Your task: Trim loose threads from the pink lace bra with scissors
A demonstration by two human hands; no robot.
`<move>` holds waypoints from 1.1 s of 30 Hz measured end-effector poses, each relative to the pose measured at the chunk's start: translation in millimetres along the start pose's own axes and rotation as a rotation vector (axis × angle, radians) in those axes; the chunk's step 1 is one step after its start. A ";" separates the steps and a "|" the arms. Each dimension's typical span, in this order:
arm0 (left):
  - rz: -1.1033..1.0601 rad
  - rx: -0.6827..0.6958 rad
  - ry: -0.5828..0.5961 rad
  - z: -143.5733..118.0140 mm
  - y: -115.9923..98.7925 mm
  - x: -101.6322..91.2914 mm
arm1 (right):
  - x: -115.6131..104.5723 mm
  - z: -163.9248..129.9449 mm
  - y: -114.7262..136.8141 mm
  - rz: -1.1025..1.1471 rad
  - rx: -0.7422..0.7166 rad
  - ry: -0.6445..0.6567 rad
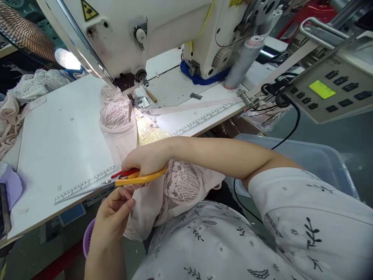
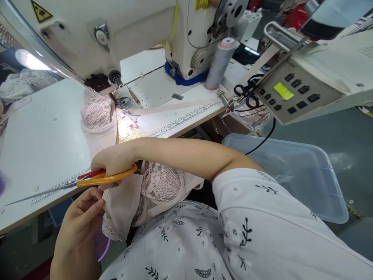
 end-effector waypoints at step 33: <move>-0.222 -0.011 -0.310 -6.8 14.5 15.6 | 84.1 -91.1 -3.0 0.026 0.399 -0.038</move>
Point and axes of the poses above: each hand's wrist, its own z-axis towards the middle knuckle, its own x-axis out of the palm, y = z × x, the point moved 1 cm from there along z, towards the middle knuckle, and after that the axes turned 3 degrees about -y, right-handed, at the moved point
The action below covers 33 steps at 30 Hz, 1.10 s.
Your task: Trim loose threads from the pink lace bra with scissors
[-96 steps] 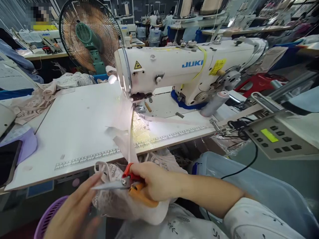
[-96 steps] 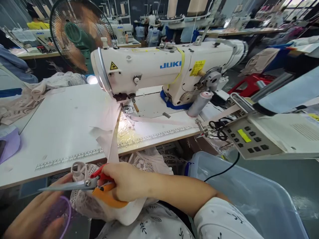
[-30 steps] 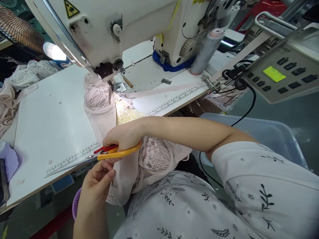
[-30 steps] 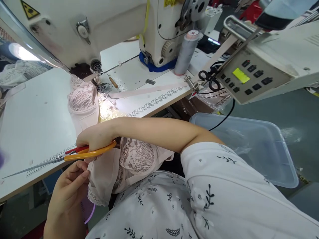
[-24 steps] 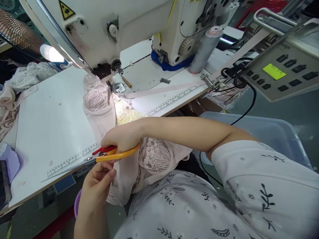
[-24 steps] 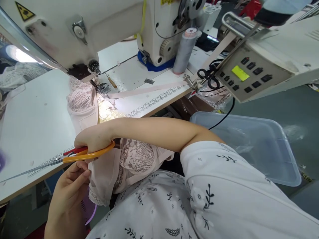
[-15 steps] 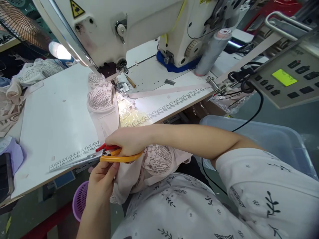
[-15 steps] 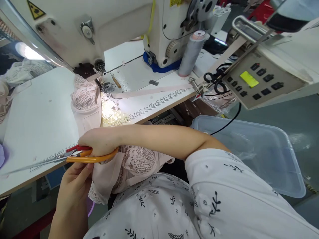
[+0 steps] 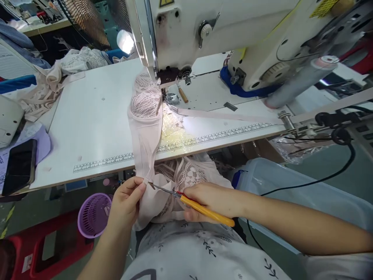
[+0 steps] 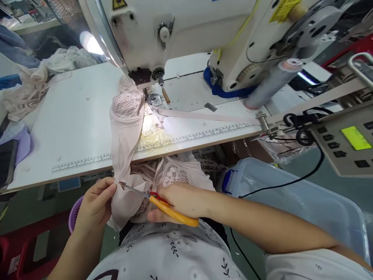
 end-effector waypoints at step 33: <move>0.364 0.202 0.503 -42.5 1.4 29.3 | -7.5 -6.0 27.9 0.440 -0.130 -0.319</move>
Point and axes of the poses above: each hand's wrist, its own z-axis towards the middle knuckle, its own x-axis out of the palm, y = z × x, the point moved 1 cm from there along z, towards the middle knuckle, and after that the axes turned 3 degrees about -y, right-handed, at the moved point
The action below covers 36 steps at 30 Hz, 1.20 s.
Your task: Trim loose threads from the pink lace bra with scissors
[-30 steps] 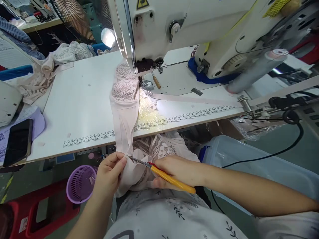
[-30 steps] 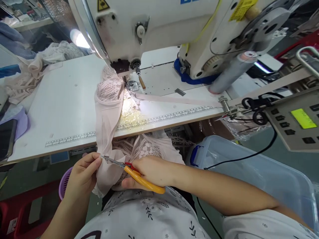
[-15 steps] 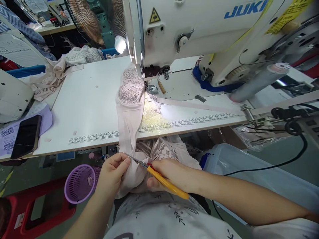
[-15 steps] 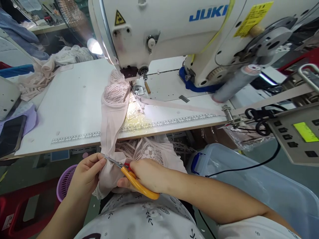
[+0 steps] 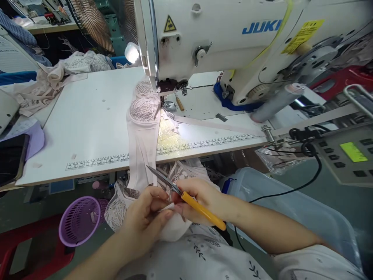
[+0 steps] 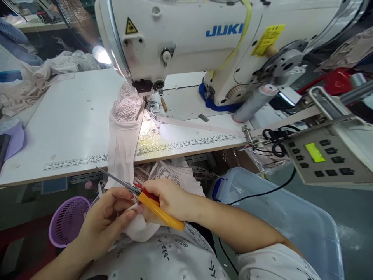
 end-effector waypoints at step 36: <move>1.118 0.556 0.336 30.4 -15.2 -11.4 | -10.6 -11.2 -25.4 -0.188 -0.066 -0.001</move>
Point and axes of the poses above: each hand's wrist, its own z-axis towards the middle knuckle, its own x-axis out of the palm, y = z × x, the point moved 1 cm from there along z, towards the middle knuckle, and after that the axes turned 3 degrees about -y, right-handed, at the moved point
